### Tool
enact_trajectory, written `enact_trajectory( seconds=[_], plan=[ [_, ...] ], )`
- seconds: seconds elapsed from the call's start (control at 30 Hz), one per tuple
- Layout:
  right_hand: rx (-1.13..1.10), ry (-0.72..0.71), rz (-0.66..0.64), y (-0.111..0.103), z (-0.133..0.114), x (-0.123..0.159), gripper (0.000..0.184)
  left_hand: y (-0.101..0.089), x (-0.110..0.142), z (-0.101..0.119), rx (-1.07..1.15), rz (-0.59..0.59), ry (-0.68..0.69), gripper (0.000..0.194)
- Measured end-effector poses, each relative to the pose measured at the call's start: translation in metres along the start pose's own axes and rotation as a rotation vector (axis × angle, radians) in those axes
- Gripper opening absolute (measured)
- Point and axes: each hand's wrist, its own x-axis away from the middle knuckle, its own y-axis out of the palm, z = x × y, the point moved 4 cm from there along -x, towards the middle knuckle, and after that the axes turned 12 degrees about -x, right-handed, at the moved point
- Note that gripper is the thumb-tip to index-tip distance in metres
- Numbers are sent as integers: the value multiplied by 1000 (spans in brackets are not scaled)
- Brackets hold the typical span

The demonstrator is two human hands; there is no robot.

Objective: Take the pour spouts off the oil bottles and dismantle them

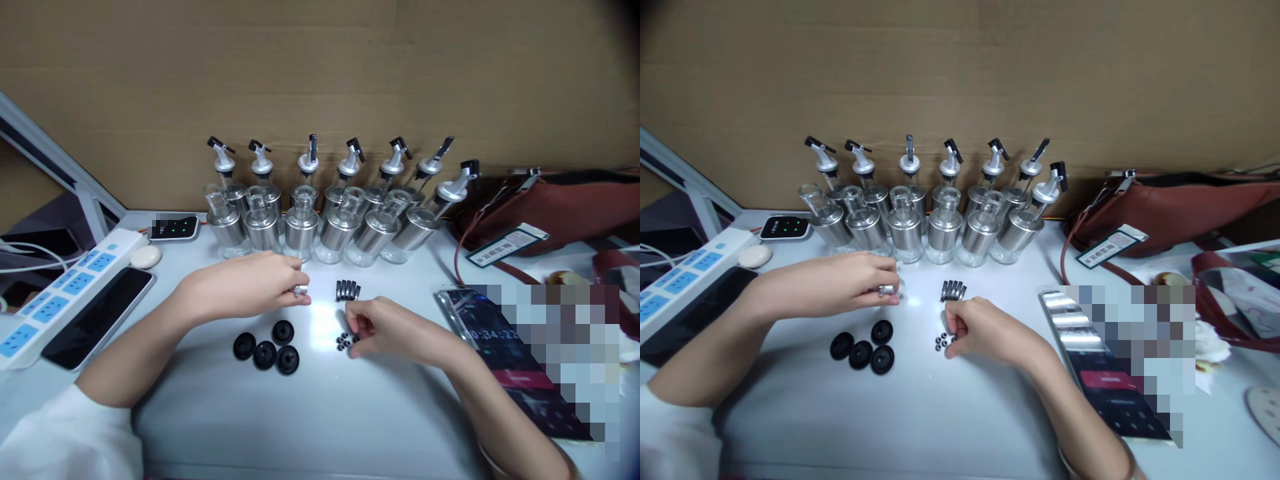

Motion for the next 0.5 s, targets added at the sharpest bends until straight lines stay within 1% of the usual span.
enact_trajectory(
  seconds=[0.17,0.37,0.5],
  plan=[
    [-37,21,0,5,1,2,17,1,-1,-1,3,-10,-17,29],
    [17,40,-2,5,-4,2,17,1,0,0,-2,-7,-9,31],
    [41,-11,14,3,-4,2,20,0,1,0,-8,-20,-21,29]
  ],
)
